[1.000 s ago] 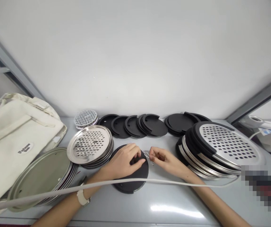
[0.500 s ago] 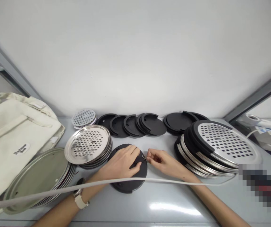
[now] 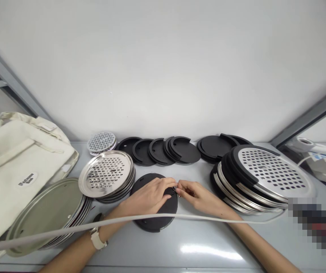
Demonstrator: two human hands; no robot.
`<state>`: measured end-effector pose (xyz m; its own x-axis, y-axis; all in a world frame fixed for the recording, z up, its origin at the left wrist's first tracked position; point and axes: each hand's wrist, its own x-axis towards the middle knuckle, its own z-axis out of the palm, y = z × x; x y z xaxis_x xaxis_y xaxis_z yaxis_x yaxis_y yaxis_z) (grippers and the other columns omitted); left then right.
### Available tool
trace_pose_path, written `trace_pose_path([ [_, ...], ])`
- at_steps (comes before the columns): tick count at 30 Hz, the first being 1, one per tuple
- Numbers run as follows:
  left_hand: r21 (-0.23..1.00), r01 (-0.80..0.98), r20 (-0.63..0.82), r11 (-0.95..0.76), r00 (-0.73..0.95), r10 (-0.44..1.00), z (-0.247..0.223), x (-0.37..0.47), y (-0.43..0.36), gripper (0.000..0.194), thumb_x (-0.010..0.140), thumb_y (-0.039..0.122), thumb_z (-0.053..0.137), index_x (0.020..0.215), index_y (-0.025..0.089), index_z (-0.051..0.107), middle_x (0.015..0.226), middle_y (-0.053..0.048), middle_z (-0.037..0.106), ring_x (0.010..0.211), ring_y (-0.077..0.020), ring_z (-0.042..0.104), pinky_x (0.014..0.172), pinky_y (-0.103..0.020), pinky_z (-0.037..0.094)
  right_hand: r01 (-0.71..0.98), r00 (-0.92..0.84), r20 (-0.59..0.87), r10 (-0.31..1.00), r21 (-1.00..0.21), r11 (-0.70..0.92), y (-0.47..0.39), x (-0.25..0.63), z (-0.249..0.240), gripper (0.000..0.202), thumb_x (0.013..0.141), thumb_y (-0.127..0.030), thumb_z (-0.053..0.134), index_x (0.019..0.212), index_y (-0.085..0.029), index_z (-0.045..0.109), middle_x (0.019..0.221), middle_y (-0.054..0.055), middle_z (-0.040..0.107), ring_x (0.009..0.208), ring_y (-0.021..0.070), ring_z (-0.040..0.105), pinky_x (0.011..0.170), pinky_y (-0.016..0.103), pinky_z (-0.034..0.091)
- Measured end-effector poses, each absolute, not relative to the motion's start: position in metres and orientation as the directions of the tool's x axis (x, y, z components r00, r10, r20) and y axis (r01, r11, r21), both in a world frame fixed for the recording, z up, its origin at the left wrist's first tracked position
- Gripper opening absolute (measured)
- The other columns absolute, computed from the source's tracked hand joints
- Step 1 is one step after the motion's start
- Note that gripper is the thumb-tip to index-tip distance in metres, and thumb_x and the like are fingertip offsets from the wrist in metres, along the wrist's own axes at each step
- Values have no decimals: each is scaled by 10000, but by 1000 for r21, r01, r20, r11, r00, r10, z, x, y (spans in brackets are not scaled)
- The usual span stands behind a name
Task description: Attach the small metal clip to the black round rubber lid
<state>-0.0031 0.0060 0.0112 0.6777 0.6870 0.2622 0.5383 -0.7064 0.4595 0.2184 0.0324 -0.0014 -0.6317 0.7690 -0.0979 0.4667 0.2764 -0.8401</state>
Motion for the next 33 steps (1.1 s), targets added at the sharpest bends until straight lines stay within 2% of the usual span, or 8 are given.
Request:
trace_pose_path([
  [5, 478, 543, 243, -691, 674, 697, 8, -4, 7, 424, 940, 177, 434, 1341, 193, 296, 1280, -108, 492, 1179, -234, 468, 953, -414, 447, 484, -624, -115, 773, -834, 266, 33, 218, -2, 371, 950, -462, 357, 709, -188, 418, 640, -50, 369, 581, 95, 326, 527, 224, 268],
  [12, 396, 566, 201, -723, 715, 670, 16, -1, 8, 311, 956, 166, 389, 1266, 170, 399, 1194, -93, 543, 1095, -216, 493, 932, -393, 403, 513, -680, -155, 716, -798, 315, 31, 223, 8, 348, 965, -385, 345, 779, -175, 551, 650, -31, 473, 586, 103, 405, 558, 233, 306],
  [17, 332, 539, 195, -774, 764, 615, 19, 1, 9, 304, 957, 135, 367, 1250, 166, 439, 1190, -88, 554, 1128, -210, 470, 968, -394, 345, 508, -677, -174, 715, -814, 283, 31, 222, 11, 401, 969, -416, 329, 776, -170, 580, 616, -36, 447, 567, 98, 394, 554, 227, 308],
  [21, 317, 550, 186, -773, 763, 619, 18, 0, 9, 305, 953, 131, 368, 1247, 156, 448, 1196, -91, 549, 1119, -209, 465, 957, -382, 348, 481, -664, -214, 716, -856, 190, 29, 221, 11, 453, 958, -489, 317, 774, -167, 578, 609, -42, 411, 559, 92, 374, 544, 221, 305],
  [27, 354, 539, 187, -765, 760, 622, 18, 0, 9, 308, 955, 132, 347, 1238, 172, 463, 1179, -85, 565, 1108, -204, 480, 956, -376, 357, 407, -691, -322, 647, -913, -21, 29, 218, 15, 514, 925, -570, 337, 778, -145, 585, 593, -42, 420, 531, 82, 352, 524, 217, 296],
  [33, 380, 520, 217, -765, 754, 620, 16, 0, 10, 328, 955, 143, 349, 1269, 173, 439, 1203, -93, 558, 1138, -206, 472, 975, -389, 355, 363, -700, -314, 641, -930, -60, 31, 219, 10, 437, 859, -567, 497, 818, -150, 619, 624, -37, 453, 573, 90, 402, 537, 214, 318],
])
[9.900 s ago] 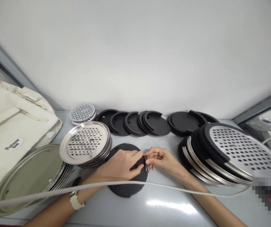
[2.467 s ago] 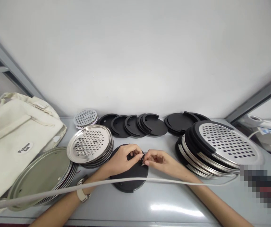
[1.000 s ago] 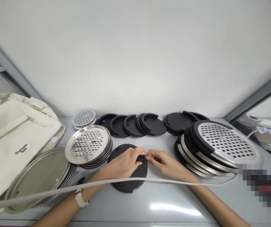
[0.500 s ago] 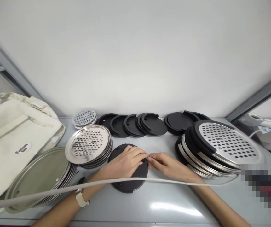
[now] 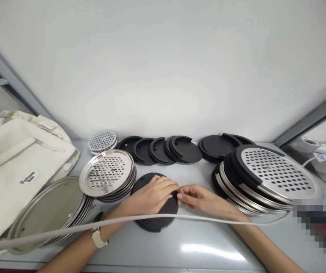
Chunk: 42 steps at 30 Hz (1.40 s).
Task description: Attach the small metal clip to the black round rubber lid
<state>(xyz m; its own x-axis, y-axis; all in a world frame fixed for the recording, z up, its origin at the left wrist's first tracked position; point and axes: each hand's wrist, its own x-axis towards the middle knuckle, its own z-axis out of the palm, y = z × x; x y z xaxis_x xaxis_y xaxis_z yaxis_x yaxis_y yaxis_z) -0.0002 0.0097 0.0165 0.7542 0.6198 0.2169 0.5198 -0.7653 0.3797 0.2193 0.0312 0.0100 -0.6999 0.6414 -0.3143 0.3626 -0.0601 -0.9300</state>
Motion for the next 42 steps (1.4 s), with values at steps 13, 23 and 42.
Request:
trace_pose_path([
  [13, 365, 560, 225, -744, 722, 654, 16, -2, 10, 263, 961, 187, 381, 1204, 167, 479, 1078, -91, 538, 1014, -214, 474, 897, -374, 378, 240, -618, -229, 752, -966, -97, 39, 219, -3, 386, 777, -526, 631, 730, -153, 542, 632, -33, 512, 590, 98, 495, 591, 233, 405],
  [23, 430, 566, 288, -703, 652, 701, 14, -3, 11, 180, 963, 167, 388, 1052, 178, 545, 961, -43, 546, 937, -167, 491, 889, -327, 360, 204, -675, -216, 705, -973, -103, 31, 214, 11, 376, 801, -528, 609, 884, -173, 518, 713, -16, 556, 599, 101, 525, 577, 235, 440],
  [42, 310, 648, 347, -696, 604, 718, 13, -2, 7, 262, 985, 217, 337, 1025, 182, 594, 882, -51, 535, 858, -168, 513, 817, -326, 415, 255, -571, 38, 820, -941, 222, 25, 210, 16, 248, 869, -444, 558, 931, -205, 527, 891, 21, 572, 777, 140, 535, 746, 265, 456],
])
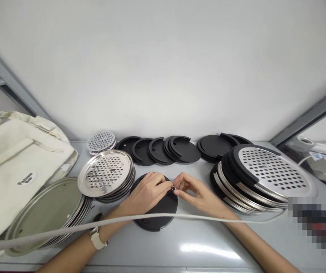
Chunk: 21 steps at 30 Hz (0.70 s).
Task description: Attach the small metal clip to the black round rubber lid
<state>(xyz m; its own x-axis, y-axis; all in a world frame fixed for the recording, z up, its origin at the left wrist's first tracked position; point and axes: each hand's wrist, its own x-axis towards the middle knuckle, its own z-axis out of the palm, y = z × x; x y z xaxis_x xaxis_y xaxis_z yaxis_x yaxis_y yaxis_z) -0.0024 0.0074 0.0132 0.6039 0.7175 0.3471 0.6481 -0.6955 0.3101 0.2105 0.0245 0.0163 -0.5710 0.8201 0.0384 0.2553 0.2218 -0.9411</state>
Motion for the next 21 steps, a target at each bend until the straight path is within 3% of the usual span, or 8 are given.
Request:
trace_pose_path([
  [8, 293, 647, 347, -705, 615, 708, 13, 0, 9, 265, 990, 205, 301, 986, 151, 561, 920, -66, 567, 919, -188, 516, 849, -355, 412, 282, -549, 38, 835, -932, 228, 32, 216, 7, 218, 910, -410, 493, 908, -198, 543, 810, 18, 576, 746, 145, 539, 698, 261, 446],
  [16, 593, 515, 385, -619, 493, 780, 13, 0, 10, 165, 954, 179, 399, 1024, 187, 548, 969, -32, 617, 927, -158, 562, 872, -316, 425, 321, -615, 30, 788, -903, 285, 28, 215, 17, 198, 932, -358, 461, 905, -200, 578, 848, 19, 578, 772, 143, 529, 715, 260, 436],
  [21, 690, 471, 338, -549, 461, 820, 13, 1, 10, 124, 932, 185, 458, 953, 195, 580, 948, -13, 635, 916, -147, 577, 868, -287, 430, 342, -626, 54, 778, -877, 337, 26, 212, 15, 195, 911, -369, 503, 859, -204, 593, 866, 17, 559, 783, 145, 529, 756, 272, 437],
])
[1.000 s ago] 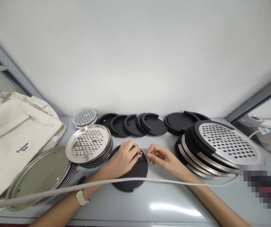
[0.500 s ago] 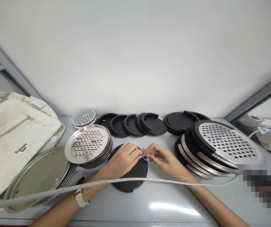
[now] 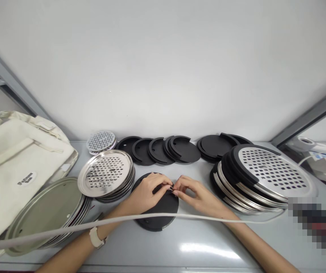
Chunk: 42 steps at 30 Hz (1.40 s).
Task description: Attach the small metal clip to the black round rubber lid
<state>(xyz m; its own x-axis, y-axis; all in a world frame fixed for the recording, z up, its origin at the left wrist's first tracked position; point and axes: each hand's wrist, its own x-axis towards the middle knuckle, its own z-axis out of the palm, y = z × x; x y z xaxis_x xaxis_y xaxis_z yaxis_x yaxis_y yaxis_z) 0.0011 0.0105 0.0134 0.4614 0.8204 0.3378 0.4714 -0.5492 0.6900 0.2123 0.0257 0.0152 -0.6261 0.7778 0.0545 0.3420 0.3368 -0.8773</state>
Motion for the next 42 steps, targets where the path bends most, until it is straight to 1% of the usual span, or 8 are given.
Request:
trace_pose_path([
  [5, 710, 487, 310, -508, 432, 847, 12, 1, 11, 149, 942, 196, 437, 1018, 202, 564, 969, -7, 623, 915, -133, 565, 848, -272, 437, 358, -605, 67, 794, -867, 346, 28, 215, 15, 208, 928, -347, 475, 839, -196, 586, 851, 17, 556, 770, 139, 527, 749, 265, 436],
  [8, 689, 499, 303, -526, 461, 834, 16, -1, 11, 120, 881, 213, 542, 999, 199, 553, 948, -6, 601, 888, -137, 559, 842, -275, 442, 362, -591, 89, 802, -859, 362, 30, 218, 16, 210, 928, -339, 477, 827, -188, 582, 833, 16, 556, 764, 138, 528, 733, 259, 434],
  [13, 659, 534, 247, -530, 512, 823, 22, -4, 11, 296, 756, 242, 687, 1005, 204, 533, 959, -16, 571, 903, -167, 541, 830, -299, 450, 373, -566, 115, 817, -848, 377, 36, 222, 16, 177, 912, -312, 504, 819, -184, 584, 825, 14, 580, 755, 136, 542, 705, 246, 427],
  [19, 667, 549, 182, -504, 536, 825, 12, -4, 13, 162, 804, 175, 603, 952, 204, 546, 881, 6, 554, 792, -129, 530, 737, -250, 451, 449, -538, 139, 831, -787, 423, 41, 226, 7, 123, 865, -246, 552, 765, -182, 582, 776, 10, 572, 717, 136, 523, 680, 244, 415],
  [25, 669, 577, 183, -468, 482, 857, 8, 0, 13, 213, 753, 148, 617, 944, 199, 537, 824, 20, 549, 756, -124, 515, 710, -240, 447, 472, -583, 79, 809, -777, 416, 40, 225, 3, 54, 812, -138, 554, 794, -180, 583, 765, 2, 563, 696, 127, 526, 646, 231, 411],
  [34, 660, 680, 171, -320, 279, 945, -1, 22, 6, 133, 738, 189, 593, 830, 197, 498, 751, 16, 524, 713, -138, 515, 677, -263, 441, 493, -536, 87, 839, -775, 395, 40, 225, 8, 189, 908, -296, 471, 789, -178, 558, 725, 2, 576, 661, 130, 515, 604, 235, 390],
  [38, 626, 749, 89, -217, 208, 974, 3, 34, 1, 170, 719, 214, 597, 828, 202, 468, 682, 31, 500, 643, -140, 502, 634, -272, 429, 470, -526, 83, 846, -801, 371, 43, 225, 4, 190, 907, -310, 476, 794, -179, 555, 700, -6, 583, 636, 127, 513, 596, 233, 389],
  [42, 678, 720, 25, -146, 176, 984, 3, 41, 2, 206, 711, 220, 610, 840, 210, 449, 642, 52, 475, 562, -118, 471, 576, -248, 421, 422, -496, 100, 863, -841, 340, 45, 226, 2, 171, 882, -282, 519, 749, -179, 548, 715, -1, 598, 664, 133, 536, 629, 235, 412],
])
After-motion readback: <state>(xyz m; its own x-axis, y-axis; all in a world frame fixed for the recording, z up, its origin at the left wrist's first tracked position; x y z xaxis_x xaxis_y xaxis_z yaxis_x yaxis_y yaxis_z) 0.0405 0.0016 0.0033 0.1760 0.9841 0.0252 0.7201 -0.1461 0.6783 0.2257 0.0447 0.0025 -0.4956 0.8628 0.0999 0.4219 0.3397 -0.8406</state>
